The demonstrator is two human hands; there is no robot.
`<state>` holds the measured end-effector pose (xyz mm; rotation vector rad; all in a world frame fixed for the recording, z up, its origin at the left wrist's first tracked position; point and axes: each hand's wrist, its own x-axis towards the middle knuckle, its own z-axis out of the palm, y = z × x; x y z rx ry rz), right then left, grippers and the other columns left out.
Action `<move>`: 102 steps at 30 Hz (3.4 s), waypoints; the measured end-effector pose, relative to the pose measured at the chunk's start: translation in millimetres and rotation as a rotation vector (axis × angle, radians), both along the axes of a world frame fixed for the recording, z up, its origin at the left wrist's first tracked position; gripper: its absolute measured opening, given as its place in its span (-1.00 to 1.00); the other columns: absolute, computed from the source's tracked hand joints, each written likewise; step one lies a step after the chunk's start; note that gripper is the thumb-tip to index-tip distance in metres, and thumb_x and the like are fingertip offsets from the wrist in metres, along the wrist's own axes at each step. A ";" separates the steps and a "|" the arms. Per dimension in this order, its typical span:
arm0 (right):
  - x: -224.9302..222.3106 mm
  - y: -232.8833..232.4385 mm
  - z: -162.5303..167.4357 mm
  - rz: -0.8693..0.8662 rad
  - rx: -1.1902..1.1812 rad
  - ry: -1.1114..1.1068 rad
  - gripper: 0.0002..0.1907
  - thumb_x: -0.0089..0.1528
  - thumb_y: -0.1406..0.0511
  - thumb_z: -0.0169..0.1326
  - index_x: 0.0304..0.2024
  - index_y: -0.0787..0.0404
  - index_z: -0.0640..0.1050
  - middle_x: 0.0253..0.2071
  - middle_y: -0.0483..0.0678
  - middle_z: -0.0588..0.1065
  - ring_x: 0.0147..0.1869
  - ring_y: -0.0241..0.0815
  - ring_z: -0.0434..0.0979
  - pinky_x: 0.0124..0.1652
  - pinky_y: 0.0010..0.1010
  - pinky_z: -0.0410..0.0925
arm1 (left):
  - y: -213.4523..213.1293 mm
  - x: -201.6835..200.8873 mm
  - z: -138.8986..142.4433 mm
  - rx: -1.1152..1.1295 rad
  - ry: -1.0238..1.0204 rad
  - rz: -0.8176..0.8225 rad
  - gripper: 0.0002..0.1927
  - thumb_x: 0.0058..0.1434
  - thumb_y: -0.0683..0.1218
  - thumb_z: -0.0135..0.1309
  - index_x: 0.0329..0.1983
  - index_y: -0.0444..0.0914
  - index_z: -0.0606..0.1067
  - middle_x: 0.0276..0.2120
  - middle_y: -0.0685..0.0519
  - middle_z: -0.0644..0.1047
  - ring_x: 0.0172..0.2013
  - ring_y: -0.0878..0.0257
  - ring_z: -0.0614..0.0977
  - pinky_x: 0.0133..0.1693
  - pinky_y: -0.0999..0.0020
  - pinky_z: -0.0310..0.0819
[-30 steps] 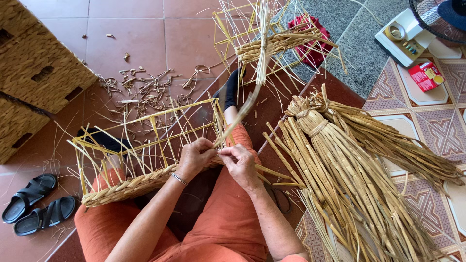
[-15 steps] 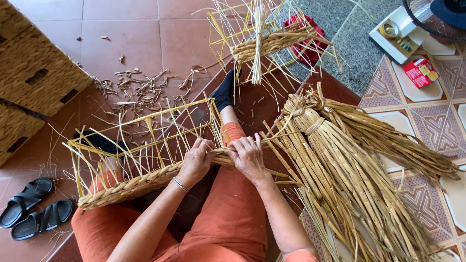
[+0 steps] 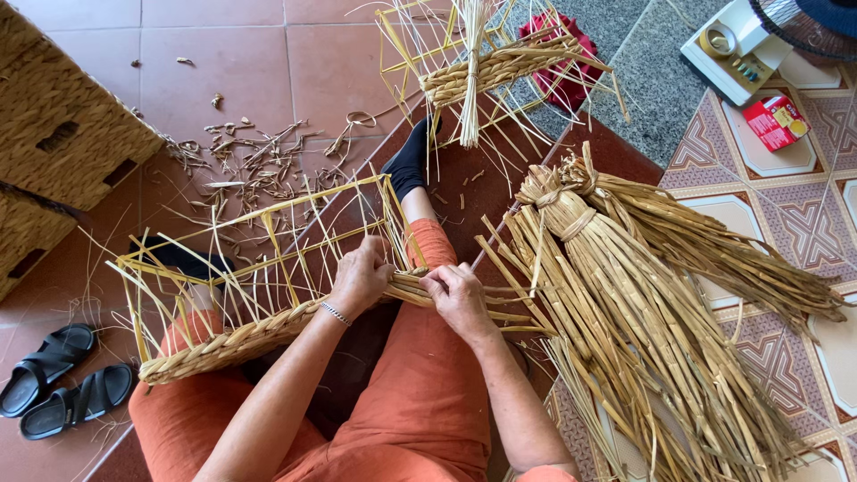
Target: The person sits on the floor weaving a basket: they hold a bamboo frame on their lap, weave palm-leaf strips around the frame by hand, pull strips tight, and add new strips from a pile beside them to build up the woven side wall.
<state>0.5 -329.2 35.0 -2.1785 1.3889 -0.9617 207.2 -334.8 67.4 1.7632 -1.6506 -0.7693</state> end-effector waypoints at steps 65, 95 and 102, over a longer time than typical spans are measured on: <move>19.4 0.1 36.8 0.002 0.246 -0.509 -0.69 0.23 0.42 0.27 0.01 0.36 0.58 -0.19 0.04 0.62 -0.15 -0.24 0.63 -0.14 -0.49 0.50 | 16.4 2.1 -6.0 -0.190 0.218 -0.345 -0.61 0.10 -0.16 0.24 0.03 -0.28 0.57 -0.16 -0.05 0.57 -0.16 0.09 0.65 -0.12 0.30 0.60; 4.8 -26.5 -36.1 0.089 0.866 -1.179 -0.83 0.37 0.27 0.10 -0.08 0.24 0.58 -0.23 -0.03 0.58 -0.20 -0.25 0.60 -0.16 -0.39 0.56 | 10.6 -2.8 -18.9 0.090 0.399 0.011 -0.81 0.31 -0.06 0.16 -0.16 -0.26 0.46 -0.36 -0.13 0.60 -0.35 0.15 0.58 -0.29 0.21 0.52; 15.6 0.3 -13.5 0.277 0.482 -0.809 -0.77 0.44 0.24 0.07 -0.08 0.29 0.61 -0.14 0.04 0.62 -0.07 -0.22 0.61 -0.03 -0.40 0.50 | 8.3 -16.3 -19.9 -0.062 0.111 0.075 -0.74 0.17 -0.04 0.23 -0.19 -0.26 0.48 -0.32 -0.05 0.66 -0.33 0.18 0.70 -0.24 0.27 0.62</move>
